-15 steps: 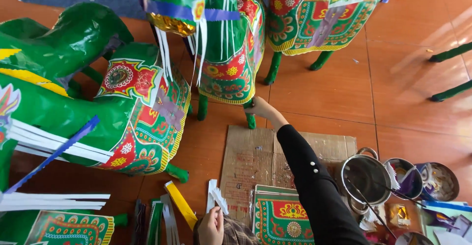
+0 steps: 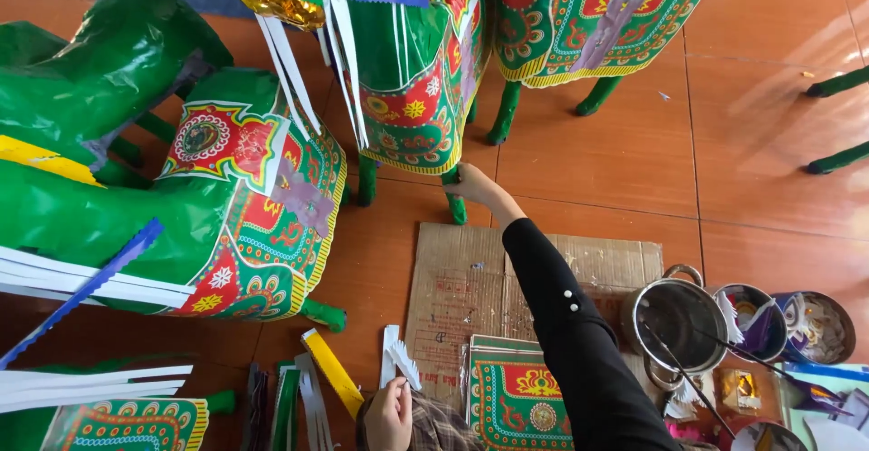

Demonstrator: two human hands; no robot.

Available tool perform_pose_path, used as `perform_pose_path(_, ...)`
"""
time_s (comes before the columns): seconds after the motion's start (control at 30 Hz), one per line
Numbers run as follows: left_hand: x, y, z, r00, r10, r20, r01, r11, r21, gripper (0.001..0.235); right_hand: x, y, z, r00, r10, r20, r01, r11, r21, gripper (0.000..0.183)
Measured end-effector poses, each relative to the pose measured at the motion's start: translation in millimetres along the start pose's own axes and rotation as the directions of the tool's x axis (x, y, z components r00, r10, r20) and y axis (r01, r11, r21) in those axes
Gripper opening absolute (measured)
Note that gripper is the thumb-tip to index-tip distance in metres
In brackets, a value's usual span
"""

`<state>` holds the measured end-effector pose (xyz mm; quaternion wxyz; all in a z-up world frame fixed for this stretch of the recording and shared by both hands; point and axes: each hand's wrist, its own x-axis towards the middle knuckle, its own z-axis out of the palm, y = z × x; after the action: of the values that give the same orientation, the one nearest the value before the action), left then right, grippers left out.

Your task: The person sits on the floor and decorates a green paper-mache horse-shaped craft. They apply glue to small paper cutouts and attach them to the craft's body and head, then use a brush to apply a liquid to the surface of the craft.

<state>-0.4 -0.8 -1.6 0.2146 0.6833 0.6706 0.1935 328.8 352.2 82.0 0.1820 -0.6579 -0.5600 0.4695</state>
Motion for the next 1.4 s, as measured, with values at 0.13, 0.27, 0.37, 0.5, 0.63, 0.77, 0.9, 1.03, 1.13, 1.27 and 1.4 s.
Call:
perform_pose_path(0.13,-1.1,1.6,0.4,0.999,-0.012,-0.03,0.012,1.0,-0.001,0.015,5.4,-1.8,-2.8,1.0,-0.018,0.021,0.019,1.0,-0.008,0.021)
perform_pose_path(0.27,-0.3,-4.4,4.5,1.0,-0.025,-0.003,0.025,1.0,0.012,0.018,4.9,-7.5,-6.1,0.998,-0.004,0.059,0.005,1.0,-0.023,0.019)
perform_pose_path(0.37,1.4,-4.4,3.7,1.0,-0.009,0.013,0.009,1.0,0.003,0.015,1.1,-11.2,-7.6,0.994,0.061,0.091,-0.06,0.998,-0.019,0.03)
perform_pose_path(0.5,1.5,-2.6,0.7,0.999,0.003,0.046,-0.004,1.0,0.006,0.013,-0.4,-10.1,1.0,0.998,0.05,0.046,-0.052,0.998,0.035,0.041)
perform_pose_path(0.63,0.6,-2.8,0.8,0.998,-0.002,0.058,0.001,1.0,0.009,0.017,-5.7,-10.0,9.4,0.998,0.067,-0.011,-0.066,0.995,0.074,0.042)
perform_pose_path(0.77,1.0,0.0,-2.5,0.999,0.017,0.031,-0.017,1.0,0.015,0.022,-4.9,-0.1,19.6,0.994,0.099,-0.048,-0.093,0.989,0.113,0.068)
perform_pose_path(0.9,1.0,-4.4,2.1,0.997,0.075,-0.021,-0.075,0.997,0.009,0.022,-24.6,28.0,43.3,0.952,0.128,-0.278,-0.108,0.99,0.088,0.091)
perform_pose_path(1.03,2.4,-1.1,-1.5,0.996,0.089,0.012,-0.089,0.996,0.014,0.026,-84.9,114.4,116.2,0.855,0.031,-0.518,0.023,0.995,0.098,0.064)
perform_pose_path(1.13,2.1,-0.1,-2.6,0.995,0.084,0.058,-0.086,0.996,0.034,0.03,-200.9,148.5,180.7,0.826,-0.208,-0.523,0.278,0.959,0.057,0.017)
perform_pose_path(1.27,-0.5,1.2,0.9,0.965,0.239,-0.11,-0.227,0.967,0.112,0.016,-341.6,188.2,259.7,0.945,0.235,-0.227,-0.079,0.838,0.54,0.031)
perform_pose_path(1.4,-2.7,15.1,-5.1,0.934,0.351,-0.064,-0.336,0.926,0.172,0.024,-413.9,208.0,233.0,0.892,0.393,-0.225,-0.234,0.825,0.514,0.037)
